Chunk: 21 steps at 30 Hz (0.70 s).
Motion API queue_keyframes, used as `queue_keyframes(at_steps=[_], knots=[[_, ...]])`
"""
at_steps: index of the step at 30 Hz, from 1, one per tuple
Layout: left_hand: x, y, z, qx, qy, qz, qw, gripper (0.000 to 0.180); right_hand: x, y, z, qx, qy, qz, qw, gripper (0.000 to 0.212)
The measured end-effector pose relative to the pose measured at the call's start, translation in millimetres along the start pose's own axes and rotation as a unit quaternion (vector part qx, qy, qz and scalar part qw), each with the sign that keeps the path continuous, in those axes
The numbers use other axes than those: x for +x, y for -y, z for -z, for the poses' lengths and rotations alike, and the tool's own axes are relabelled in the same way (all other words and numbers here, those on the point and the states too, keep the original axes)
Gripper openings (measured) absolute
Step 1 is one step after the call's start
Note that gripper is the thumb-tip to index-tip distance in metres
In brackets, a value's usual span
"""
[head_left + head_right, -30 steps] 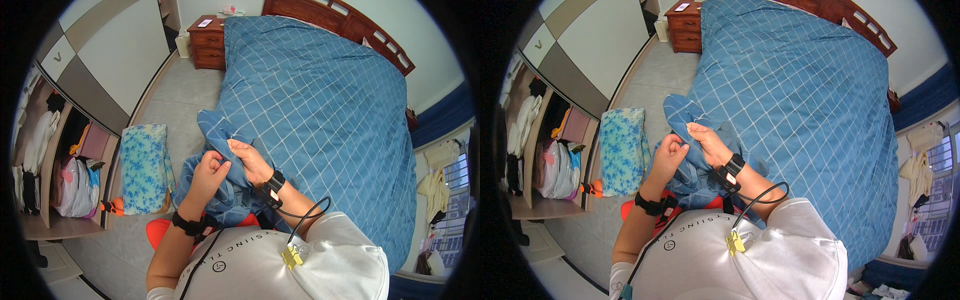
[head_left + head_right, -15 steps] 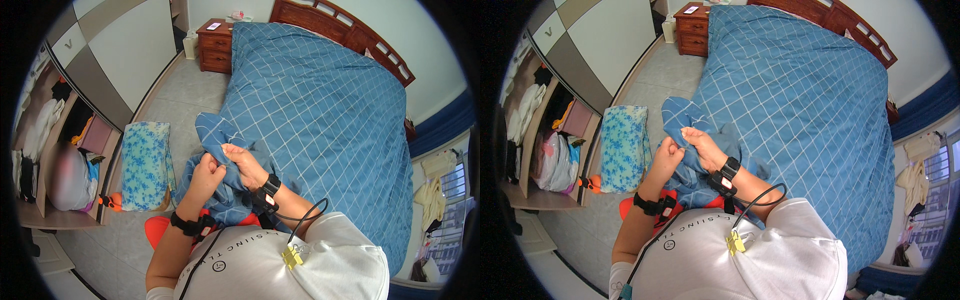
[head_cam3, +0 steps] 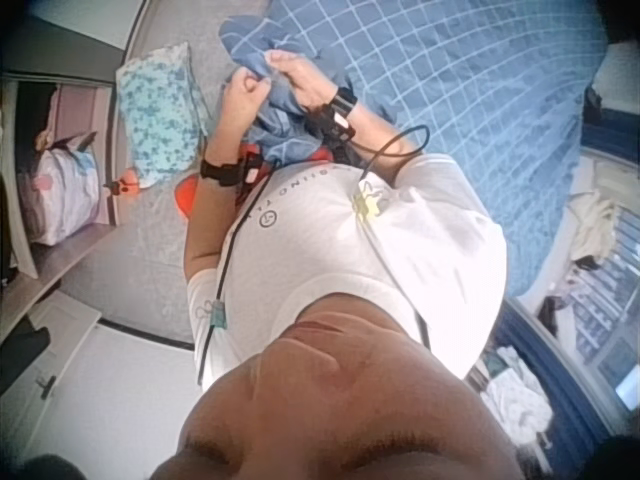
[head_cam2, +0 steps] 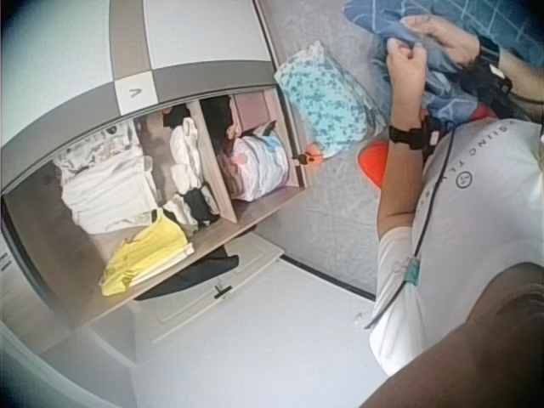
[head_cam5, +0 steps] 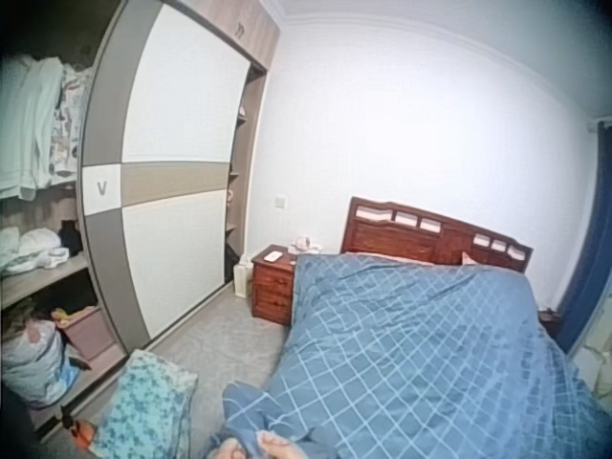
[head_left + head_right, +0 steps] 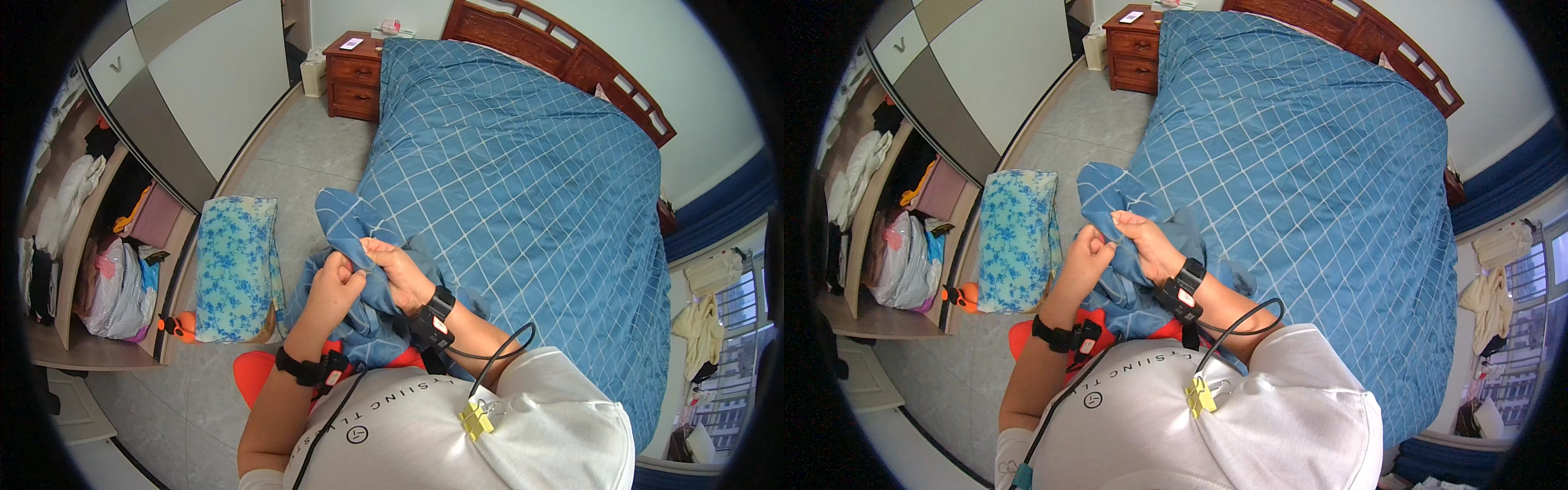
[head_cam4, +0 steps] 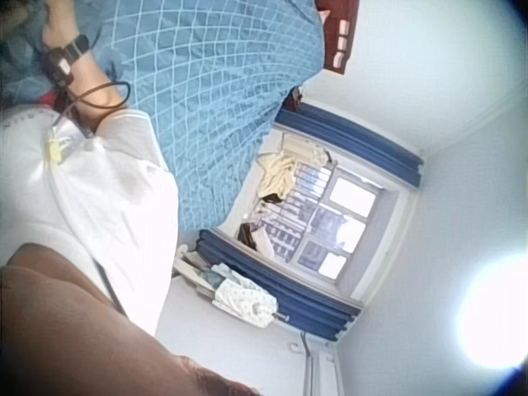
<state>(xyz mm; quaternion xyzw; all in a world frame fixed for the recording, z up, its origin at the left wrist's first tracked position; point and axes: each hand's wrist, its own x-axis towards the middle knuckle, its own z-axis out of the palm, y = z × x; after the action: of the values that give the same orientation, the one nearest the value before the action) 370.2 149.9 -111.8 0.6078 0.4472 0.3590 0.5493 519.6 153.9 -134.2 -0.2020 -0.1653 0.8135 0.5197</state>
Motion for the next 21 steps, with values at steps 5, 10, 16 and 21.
queue_keyframes(at_steps=[5,10,16,21], knots=[[-1,4,3,0.03,-0.007,0.001,1.0,0.015,-1,-3,7,0.099,0.023,-0.037,0.994,0.02],[-3,6,3,0.032,-0.005,0.0,0.999,0.017,6,-8,18,0.135,0.015,-0.062,0.989,0.025],[-3,3,-1,-0.002,-0.004,0.003,1.0,0.018,7,-10,24,0.139,0.011,-0.068,0.988,0.025],[-2,10,-3,0.052,-0.016,-0.004,0.998,0.02,5,-12,23,0.103,0.008,-0.056,0.993,0.021]])
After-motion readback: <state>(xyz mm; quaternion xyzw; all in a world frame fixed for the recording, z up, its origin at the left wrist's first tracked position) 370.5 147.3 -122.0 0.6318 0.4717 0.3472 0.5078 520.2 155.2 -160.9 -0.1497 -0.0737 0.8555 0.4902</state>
